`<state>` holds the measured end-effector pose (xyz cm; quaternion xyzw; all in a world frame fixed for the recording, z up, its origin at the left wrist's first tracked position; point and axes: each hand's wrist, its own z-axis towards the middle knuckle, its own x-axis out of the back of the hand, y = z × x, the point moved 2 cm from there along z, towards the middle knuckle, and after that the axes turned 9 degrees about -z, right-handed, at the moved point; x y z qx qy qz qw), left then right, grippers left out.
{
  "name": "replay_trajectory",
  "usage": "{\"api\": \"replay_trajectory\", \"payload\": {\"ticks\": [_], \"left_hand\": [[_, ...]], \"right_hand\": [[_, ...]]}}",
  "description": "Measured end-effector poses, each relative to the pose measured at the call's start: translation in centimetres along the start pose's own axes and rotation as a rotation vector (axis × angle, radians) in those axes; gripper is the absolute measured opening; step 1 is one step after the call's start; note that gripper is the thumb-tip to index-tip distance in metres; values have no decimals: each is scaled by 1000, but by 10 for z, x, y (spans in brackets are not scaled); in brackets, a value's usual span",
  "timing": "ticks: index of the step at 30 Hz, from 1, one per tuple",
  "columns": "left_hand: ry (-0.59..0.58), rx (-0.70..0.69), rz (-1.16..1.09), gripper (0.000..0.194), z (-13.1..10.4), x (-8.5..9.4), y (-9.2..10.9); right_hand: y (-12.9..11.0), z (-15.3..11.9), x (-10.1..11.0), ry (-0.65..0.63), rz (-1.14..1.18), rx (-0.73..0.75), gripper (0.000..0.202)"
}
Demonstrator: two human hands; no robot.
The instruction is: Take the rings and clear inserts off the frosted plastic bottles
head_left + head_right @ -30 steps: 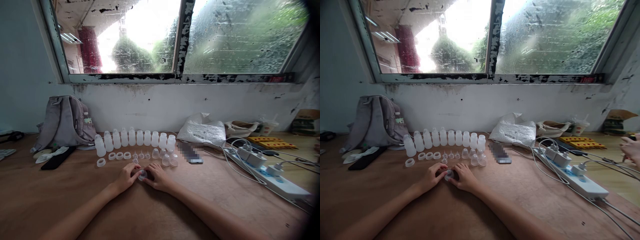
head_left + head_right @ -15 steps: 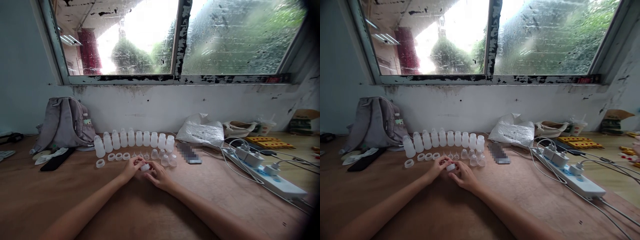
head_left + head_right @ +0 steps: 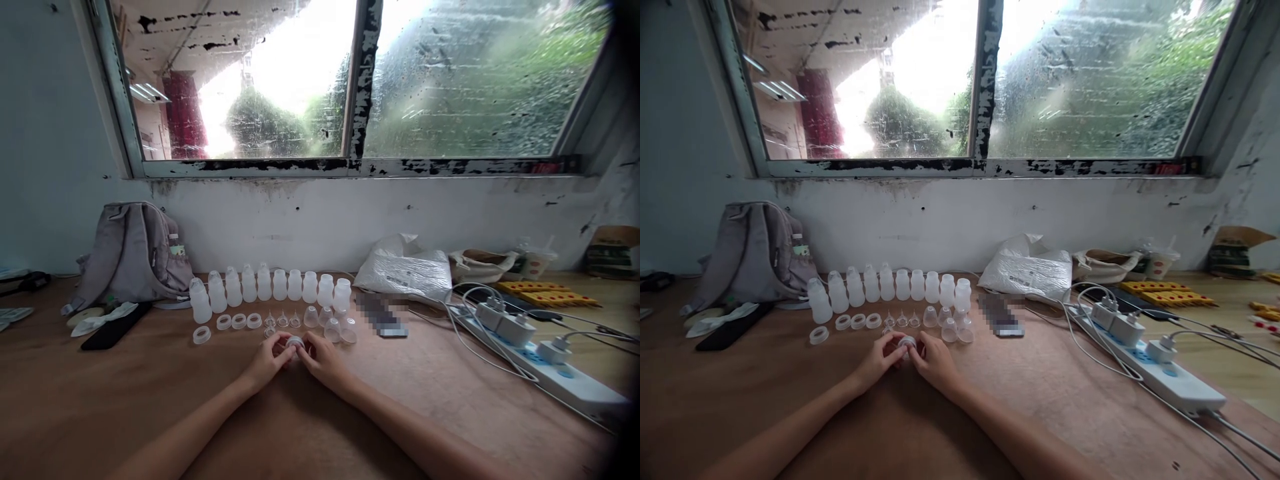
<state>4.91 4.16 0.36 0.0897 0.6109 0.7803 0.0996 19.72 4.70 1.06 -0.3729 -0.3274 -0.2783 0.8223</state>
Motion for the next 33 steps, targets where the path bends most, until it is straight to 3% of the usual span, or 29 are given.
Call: {"api": "replay_trajectory", "payload": {"ticks": [9,21,30,33], "left_hand": [[-100,-198,299,23,-9,-5,11],[-108,-256,450,24,-10,-4,13],[-121,-252,419,22,-13,-5,14],[-116,-177,297,21,-12,-4,12]], "right_hand": [[7,1,-7,-39,-13,-48,4],[9,7,-12,-115,-56,-155,13],[6,6,-12,-106,-92,-175,12],[9,6,-13,-95,-54,-164,10]]}}
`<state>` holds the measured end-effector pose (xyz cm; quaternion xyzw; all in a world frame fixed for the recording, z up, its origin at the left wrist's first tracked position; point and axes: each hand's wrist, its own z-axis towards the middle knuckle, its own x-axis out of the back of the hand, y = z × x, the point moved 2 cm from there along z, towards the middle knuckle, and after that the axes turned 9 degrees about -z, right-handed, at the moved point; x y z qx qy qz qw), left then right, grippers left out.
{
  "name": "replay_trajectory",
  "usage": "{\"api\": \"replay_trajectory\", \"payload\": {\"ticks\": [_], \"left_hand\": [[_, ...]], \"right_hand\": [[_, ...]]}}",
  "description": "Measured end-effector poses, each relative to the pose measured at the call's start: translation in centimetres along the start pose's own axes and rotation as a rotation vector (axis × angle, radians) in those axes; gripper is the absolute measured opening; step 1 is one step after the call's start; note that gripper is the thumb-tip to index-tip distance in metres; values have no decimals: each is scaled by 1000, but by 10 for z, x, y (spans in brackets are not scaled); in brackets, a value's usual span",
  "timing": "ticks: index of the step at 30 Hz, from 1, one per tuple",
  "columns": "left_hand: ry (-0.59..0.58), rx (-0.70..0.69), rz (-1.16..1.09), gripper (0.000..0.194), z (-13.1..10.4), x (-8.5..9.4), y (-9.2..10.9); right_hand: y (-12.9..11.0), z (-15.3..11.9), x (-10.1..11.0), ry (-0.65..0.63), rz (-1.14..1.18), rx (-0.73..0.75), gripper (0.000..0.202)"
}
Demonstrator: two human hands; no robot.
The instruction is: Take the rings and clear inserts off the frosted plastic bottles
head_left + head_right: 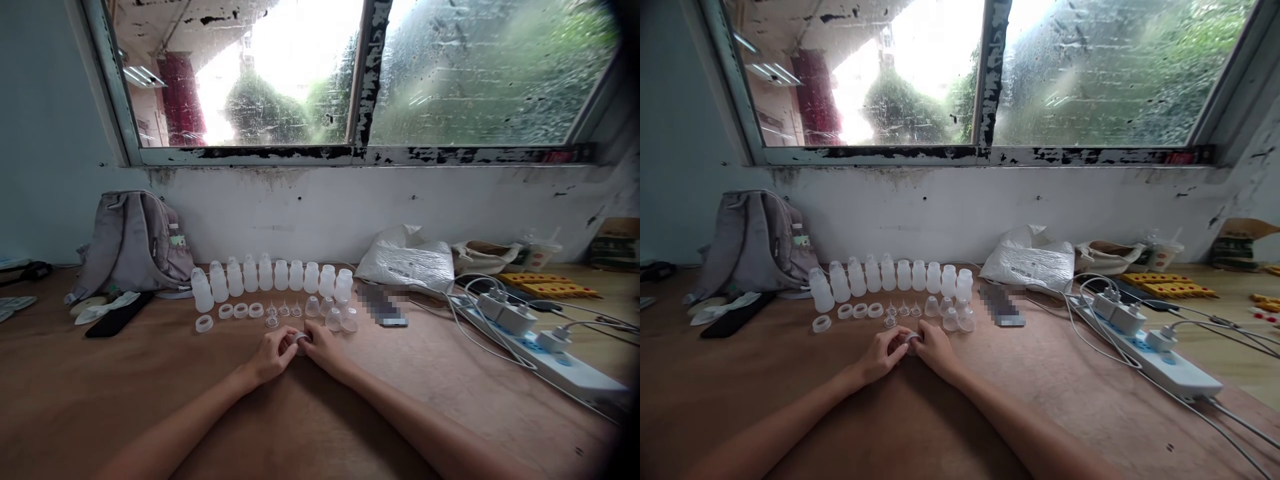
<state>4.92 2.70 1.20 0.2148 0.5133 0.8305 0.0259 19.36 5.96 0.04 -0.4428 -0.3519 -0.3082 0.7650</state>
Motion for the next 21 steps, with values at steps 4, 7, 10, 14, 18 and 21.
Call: {"api": "replay_trajectory", "payload": {"ticks": [4,7,10,14,18,21], "left_hand": [[96,173,-293,31,4,2,-10],[129,237,-403,40,7,2,-15],[100,221,-352,38,9,1,-18],[91,189,-330,33,9,0,-21],[168,254,-496,33,11,3,-25],[278,334,-671,35,11,8,-27]], "right_hand": [[3,2,1,35,109,29,3],[2,2,3,59,158,35,2],[1,1,5,66,165,51,5],[-4,-1,8,51,168,86,8],[-9,-5,9,58,213,119,17],[-10,-4,11,106,209,124,20]]}}
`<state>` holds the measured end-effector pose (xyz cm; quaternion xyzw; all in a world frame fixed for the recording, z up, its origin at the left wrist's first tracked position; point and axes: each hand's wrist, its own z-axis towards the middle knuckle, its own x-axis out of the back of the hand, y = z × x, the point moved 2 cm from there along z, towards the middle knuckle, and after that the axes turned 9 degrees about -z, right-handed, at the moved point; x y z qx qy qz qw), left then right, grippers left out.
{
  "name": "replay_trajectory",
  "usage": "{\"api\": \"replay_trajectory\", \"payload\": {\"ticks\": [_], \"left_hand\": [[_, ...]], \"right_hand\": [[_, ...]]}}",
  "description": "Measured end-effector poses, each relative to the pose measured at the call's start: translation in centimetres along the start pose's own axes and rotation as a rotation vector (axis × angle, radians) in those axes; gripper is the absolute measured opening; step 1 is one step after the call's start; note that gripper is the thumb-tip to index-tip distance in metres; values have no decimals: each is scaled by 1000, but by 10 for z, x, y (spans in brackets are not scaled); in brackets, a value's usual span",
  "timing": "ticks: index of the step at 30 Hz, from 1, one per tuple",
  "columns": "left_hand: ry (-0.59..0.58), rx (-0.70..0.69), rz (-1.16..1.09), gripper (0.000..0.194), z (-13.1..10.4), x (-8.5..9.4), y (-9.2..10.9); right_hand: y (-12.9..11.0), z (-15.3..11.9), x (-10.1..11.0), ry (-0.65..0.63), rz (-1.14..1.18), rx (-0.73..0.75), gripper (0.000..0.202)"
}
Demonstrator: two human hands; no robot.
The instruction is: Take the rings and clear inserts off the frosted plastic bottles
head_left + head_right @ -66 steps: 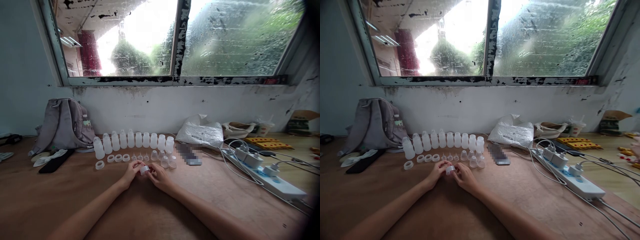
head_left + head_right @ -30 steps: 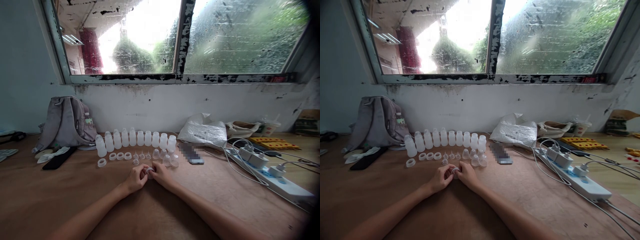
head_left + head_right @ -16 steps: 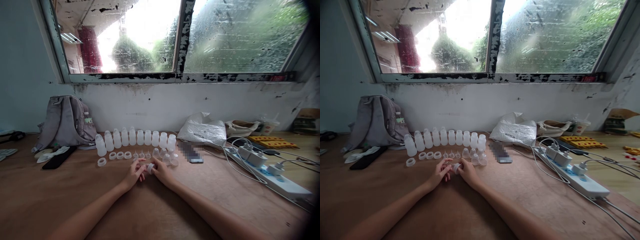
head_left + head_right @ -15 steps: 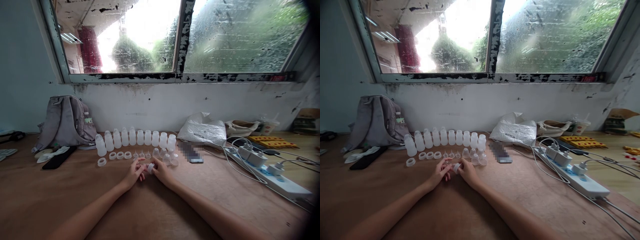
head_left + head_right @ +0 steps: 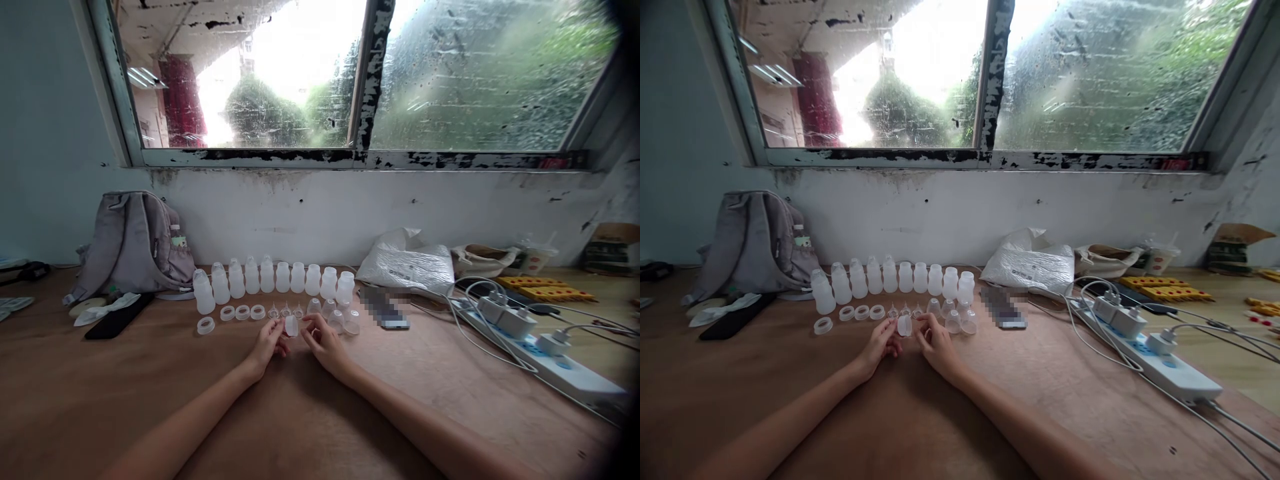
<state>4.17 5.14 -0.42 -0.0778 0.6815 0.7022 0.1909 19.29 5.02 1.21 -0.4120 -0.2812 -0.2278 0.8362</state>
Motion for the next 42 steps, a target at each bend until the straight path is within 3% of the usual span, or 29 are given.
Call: {"api": "replay_trajectory", "payload": {"ticks": [3,5,8,12,16,21,25,28,31,35,38,40,42], "left_hand": [[79,32,-122,36,1,3,3],[89,37,-171,36,1,4,5],[78,19,-213,35,1,3,8],[77,6,-237,34,0,2,10],[86,16,-251,34,0,3,10],[93,4,-271,36,0,3,11],[103,9,-296,37,-2,1,13],[103,12,-315,38,-2,1,14],[119,19,-317,39,-2,2,12],[131,18,-305,36,-1,4,10],[130,19,-299,34,-1,4,9],[127,19,-293,34,-1,3,9],[124,15,-290,34,-1,3,9]], "right_hand": [[0,21,5,35,-140,72,23],[-2,49,9,52,-265,114,24],[-4,101,10,30,-436,39,31],[-2,155,-4,-5,-483,-27,38],[3,170,-23,-38,-506,-76,30],[-5,154,-20,0,-509,-68,15],[-21,127,10,87,-479,0,14],[-31,98,36,197,-313,82,12],[-33,63,51,195,-190,72,15],[-25,23,47,138,-107,27,21],[-17,5,34,90,31,37,40],[-12,-2,23,-15,145,29,51],[-9,-6,15,-130,221,8,47]]}}
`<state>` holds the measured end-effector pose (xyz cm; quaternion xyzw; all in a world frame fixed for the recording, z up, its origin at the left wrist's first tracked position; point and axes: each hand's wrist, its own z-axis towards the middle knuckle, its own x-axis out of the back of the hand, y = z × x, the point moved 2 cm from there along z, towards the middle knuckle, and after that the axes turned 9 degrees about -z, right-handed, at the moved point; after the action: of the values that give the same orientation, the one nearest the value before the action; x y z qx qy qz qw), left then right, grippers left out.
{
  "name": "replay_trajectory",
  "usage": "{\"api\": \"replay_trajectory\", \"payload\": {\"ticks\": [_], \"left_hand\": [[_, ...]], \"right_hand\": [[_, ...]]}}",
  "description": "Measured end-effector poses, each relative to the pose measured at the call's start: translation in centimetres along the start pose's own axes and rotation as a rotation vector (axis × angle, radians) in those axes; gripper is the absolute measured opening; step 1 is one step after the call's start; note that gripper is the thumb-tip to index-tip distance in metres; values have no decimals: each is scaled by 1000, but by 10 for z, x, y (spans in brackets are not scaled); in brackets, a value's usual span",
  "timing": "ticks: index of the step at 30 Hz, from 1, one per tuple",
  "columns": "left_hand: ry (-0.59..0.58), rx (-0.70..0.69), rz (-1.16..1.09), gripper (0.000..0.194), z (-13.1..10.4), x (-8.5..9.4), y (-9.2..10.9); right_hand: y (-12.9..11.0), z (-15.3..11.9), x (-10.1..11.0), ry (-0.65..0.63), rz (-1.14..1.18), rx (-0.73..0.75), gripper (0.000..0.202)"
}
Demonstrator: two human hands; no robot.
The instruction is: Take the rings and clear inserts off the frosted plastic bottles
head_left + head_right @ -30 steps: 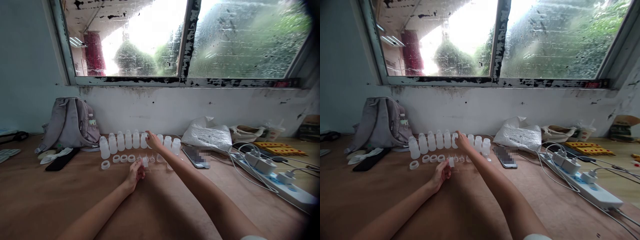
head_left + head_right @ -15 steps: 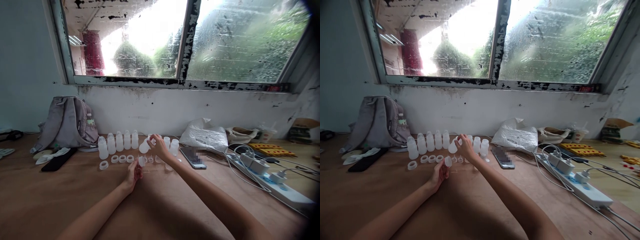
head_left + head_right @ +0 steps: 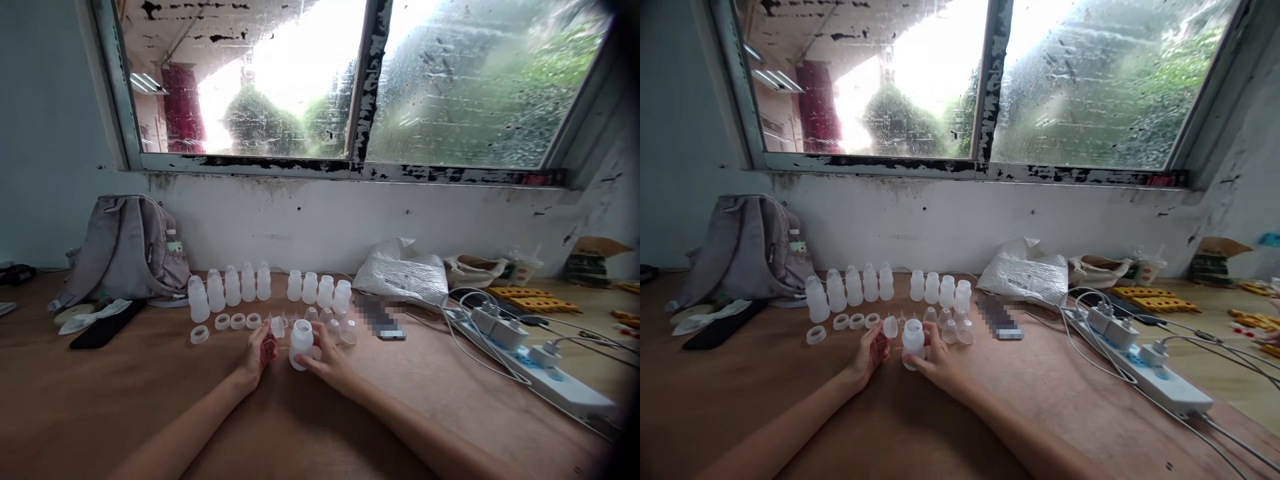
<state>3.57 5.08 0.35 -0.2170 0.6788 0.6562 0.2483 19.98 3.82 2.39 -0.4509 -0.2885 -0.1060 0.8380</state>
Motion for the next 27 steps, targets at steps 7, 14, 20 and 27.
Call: {"api": "replay_trajectory", "payload": {"ticks": [7,14,20,27], "left_hand": [[-36,-8,6,32,0,-1,0],[-51,-23,40,31,-1,-1,-1],[-90,-32,94,31,-2,-2,-2],[-104,-41,112,30,-3,-3,-1]], "right_hand": [[6,-1,8,134,-360,56,39],[10,-1,17,185,-665,165,46],[10,-2,18,198,-757,248,46],[10,-2,17,209,-743,243,44]]}}
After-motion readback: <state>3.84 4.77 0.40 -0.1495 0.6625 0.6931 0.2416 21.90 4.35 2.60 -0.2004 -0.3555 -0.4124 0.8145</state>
